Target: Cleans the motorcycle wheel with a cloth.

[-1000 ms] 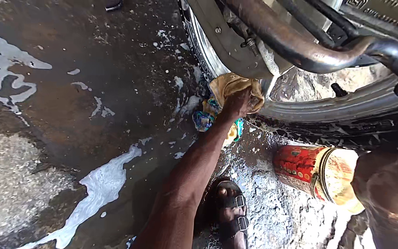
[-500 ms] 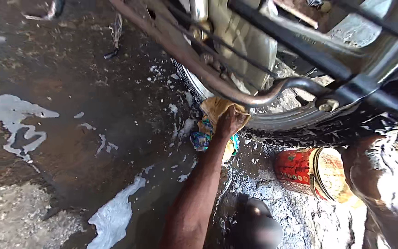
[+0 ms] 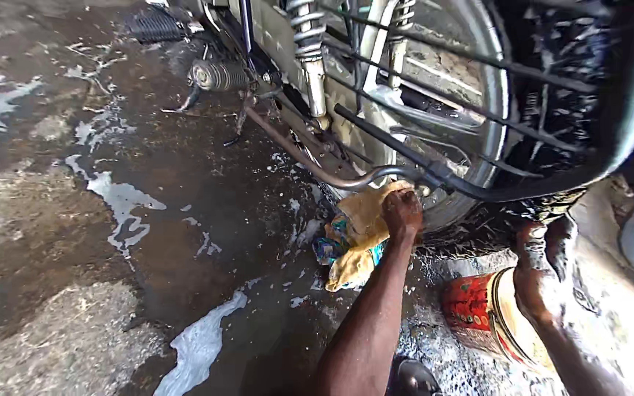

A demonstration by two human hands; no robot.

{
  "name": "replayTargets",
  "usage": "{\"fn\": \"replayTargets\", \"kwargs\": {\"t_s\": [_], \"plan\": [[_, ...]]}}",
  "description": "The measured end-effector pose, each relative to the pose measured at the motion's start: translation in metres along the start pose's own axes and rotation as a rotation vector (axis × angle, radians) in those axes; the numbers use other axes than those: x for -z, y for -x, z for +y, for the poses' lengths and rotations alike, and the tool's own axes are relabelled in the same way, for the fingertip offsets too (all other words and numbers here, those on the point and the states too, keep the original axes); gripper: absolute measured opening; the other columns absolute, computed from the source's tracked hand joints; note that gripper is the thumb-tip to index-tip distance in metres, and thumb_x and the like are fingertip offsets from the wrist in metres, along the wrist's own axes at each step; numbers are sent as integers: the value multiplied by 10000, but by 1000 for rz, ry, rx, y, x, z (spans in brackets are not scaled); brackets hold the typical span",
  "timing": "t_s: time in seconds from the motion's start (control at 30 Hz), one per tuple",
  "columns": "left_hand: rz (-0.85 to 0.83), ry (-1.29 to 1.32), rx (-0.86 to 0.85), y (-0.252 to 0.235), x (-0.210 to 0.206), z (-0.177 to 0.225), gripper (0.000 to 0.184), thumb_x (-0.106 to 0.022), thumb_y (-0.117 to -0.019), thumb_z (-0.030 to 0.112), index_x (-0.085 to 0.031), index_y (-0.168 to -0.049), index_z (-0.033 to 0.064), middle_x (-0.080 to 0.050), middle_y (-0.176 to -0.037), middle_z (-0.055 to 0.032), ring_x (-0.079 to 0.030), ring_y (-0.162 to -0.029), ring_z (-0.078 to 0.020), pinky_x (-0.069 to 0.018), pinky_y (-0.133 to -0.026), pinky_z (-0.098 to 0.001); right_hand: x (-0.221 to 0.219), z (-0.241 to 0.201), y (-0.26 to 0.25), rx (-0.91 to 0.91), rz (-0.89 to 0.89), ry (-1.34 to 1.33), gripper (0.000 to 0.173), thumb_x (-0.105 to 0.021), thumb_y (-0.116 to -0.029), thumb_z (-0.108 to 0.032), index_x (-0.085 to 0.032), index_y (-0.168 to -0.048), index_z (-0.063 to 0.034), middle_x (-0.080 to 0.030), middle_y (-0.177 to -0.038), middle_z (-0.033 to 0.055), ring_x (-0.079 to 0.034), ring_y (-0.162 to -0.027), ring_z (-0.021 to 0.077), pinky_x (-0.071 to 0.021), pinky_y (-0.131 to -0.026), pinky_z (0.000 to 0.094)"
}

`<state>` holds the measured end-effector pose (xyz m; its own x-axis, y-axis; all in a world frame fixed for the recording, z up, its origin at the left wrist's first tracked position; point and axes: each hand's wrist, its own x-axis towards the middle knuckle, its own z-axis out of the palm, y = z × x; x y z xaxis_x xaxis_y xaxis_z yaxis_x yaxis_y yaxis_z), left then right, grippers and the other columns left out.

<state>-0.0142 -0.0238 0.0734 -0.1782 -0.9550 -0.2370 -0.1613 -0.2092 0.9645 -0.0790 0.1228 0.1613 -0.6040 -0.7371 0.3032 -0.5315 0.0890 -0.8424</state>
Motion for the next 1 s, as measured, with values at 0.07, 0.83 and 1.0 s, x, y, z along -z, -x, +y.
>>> {"fn": "replayTargets", "kwargs": {"t_s": [0.07, 0.83, 1.0], "plan": [[112, 83, -69, -6, -2, 13, 423, -634, -999, 138, -562, -1333, -110, -568, -1380, -307, -524, -1336, -401, -392, -1154, -505, 4, 3, -11, 97, 14, -49, 861, -470, -968, -536, -199, -1560, 26, -478, -1467, 105, -477, -1313, 29, -400, -1106, 259], [387, 64, -146, 12, -13, 21, 347, -560, -1042, 196, -615, -1224, -94, -666, -1136, -266, -646, -1075, -338, -516, -975, -503, 2, 83, -2, 251, -174, -188, 715, -403, -1034, -574, -396, -1459, 1, -579, -1264, -44, -494, -1171, -122, -435, -1027, 167], [203, -12, -141, 12, -16, 19, 336, -548, -1055, 233, -691, -1190, -39, -685, -1214, -249, -632, -1197, -376, -473, -1054, -559, 9, 85, -19, 310, -181, -164, 820, -338, -1038, -614, -271, -1525, 42, -499, -1438, 40, -466, -1333, 0, -389, -1151, 273]]}}
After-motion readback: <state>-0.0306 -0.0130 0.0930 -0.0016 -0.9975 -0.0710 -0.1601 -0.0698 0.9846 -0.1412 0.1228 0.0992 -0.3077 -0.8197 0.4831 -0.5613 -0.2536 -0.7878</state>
